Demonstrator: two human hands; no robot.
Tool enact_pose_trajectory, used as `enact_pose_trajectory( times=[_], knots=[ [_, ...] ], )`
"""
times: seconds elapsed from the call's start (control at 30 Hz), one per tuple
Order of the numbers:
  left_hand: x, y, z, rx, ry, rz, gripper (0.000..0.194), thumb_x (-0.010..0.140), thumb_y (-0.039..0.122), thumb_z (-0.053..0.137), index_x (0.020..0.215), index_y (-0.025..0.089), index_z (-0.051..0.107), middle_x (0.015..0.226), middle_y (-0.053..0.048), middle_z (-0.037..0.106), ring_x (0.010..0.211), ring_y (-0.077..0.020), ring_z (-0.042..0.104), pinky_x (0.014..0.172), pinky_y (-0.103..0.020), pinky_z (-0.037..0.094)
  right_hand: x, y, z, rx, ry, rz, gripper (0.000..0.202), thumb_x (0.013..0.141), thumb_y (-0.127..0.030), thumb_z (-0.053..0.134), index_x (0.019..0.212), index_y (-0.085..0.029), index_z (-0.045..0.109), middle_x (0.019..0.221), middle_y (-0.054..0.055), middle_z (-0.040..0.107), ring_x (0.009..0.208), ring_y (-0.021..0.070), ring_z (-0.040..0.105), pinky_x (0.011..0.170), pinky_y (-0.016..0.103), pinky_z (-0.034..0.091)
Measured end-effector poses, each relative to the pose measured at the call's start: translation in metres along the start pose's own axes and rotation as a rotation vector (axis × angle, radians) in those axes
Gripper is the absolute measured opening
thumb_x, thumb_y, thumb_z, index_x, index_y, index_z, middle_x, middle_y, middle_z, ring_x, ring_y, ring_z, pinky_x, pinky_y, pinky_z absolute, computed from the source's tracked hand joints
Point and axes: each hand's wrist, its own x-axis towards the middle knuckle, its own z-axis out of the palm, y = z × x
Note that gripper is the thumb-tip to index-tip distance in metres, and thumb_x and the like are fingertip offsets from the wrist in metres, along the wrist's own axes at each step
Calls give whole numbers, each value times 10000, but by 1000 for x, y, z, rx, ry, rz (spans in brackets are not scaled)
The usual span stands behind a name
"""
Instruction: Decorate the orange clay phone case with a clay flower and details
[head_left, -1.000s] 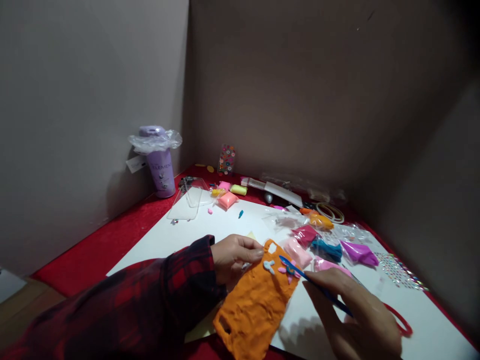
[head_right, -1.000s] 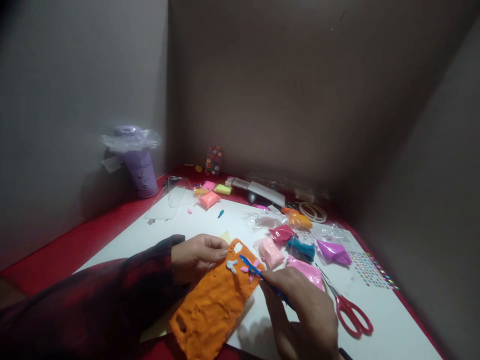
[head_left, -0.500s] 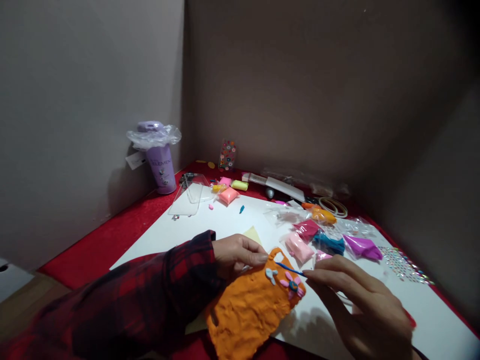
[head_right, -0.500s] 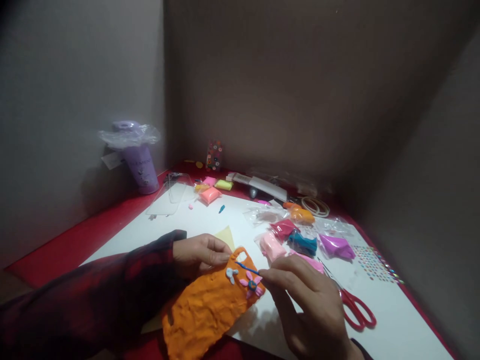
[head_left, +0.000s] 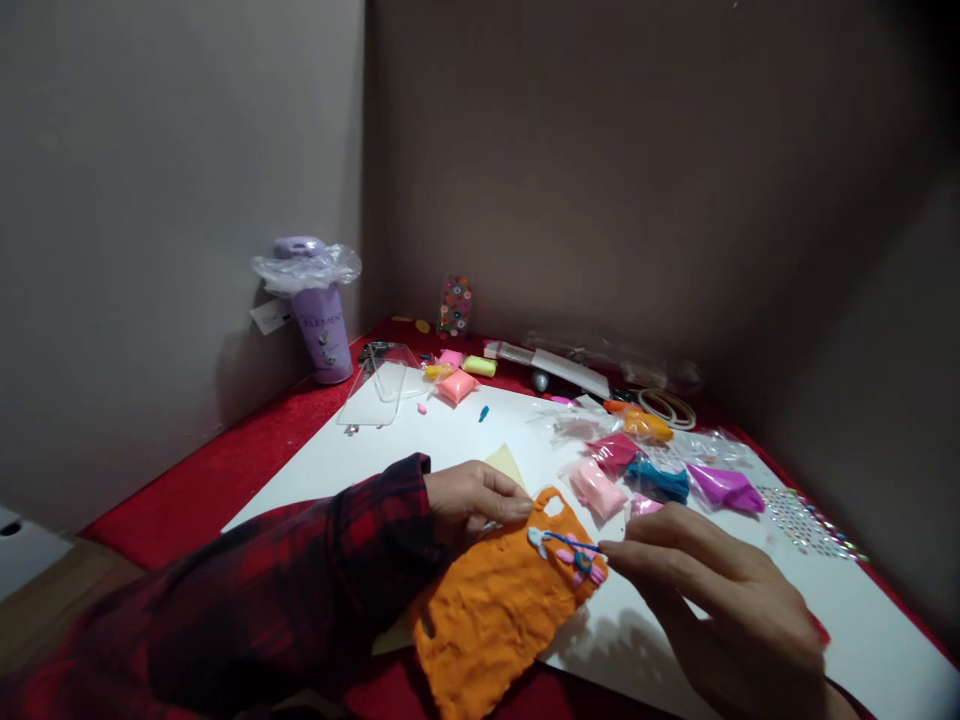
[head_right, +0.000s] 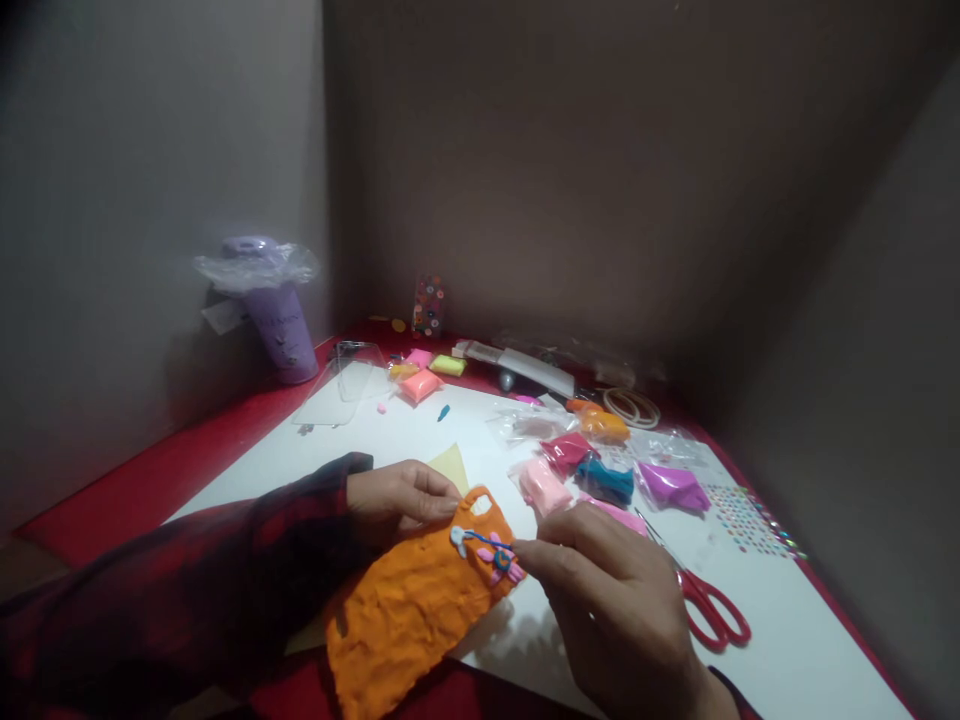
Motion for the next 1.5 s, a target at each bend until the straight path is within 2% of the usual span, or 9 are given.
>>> enact_pose_trajectory(
  times=[0.27,0.43,0.57,1.17,1.5],
  knots=[
    [-2,1,2,4,2,-5,391,464,419,786,621,102,619,453,49,411,433,-49,340,464,-231,191,3,1,0,-5,-12,-21,179,770,-72,555,840,-195,663,699,32,572,613,107,564,505,204,445],
    [-2,2,2,25,-16,15,366,497,424,770,568,112,593,402,60,368,400,-37,272,452,-240,144,3,1,0,9,-17,-23,185,764,-60,554,843,-188,664,690,34,567,604,106,557,495,202,439],
    [-1,0,0,18,-22,16,382,486,426,776,589,107,592,426,50,402,408,-37,289,459,-244,140,4,1,-1,0,-7,-30,178,766,-62,551,830,-185,663,693,33,568,602,103,553,496,202,436],
    [-2,1,0,68,-35,5,395,495,440,764,585,113,563,409,66,370,387,-32,245,462,-254,91,6,0,-2,18,-1,-15,174,769,-60,551,814,-177,673,687,35,557,608,109,551,496,208,423],
    [-3,1,1,38,-30,-14,365,492,412,769,614,108,606,441,53,420,403,-37,296,451,-232,164,5,3,0,33,-24,-14,163,776,-79,552,820,-177,675,673,30,550,590,103,540,490,206,420]
  ],
)
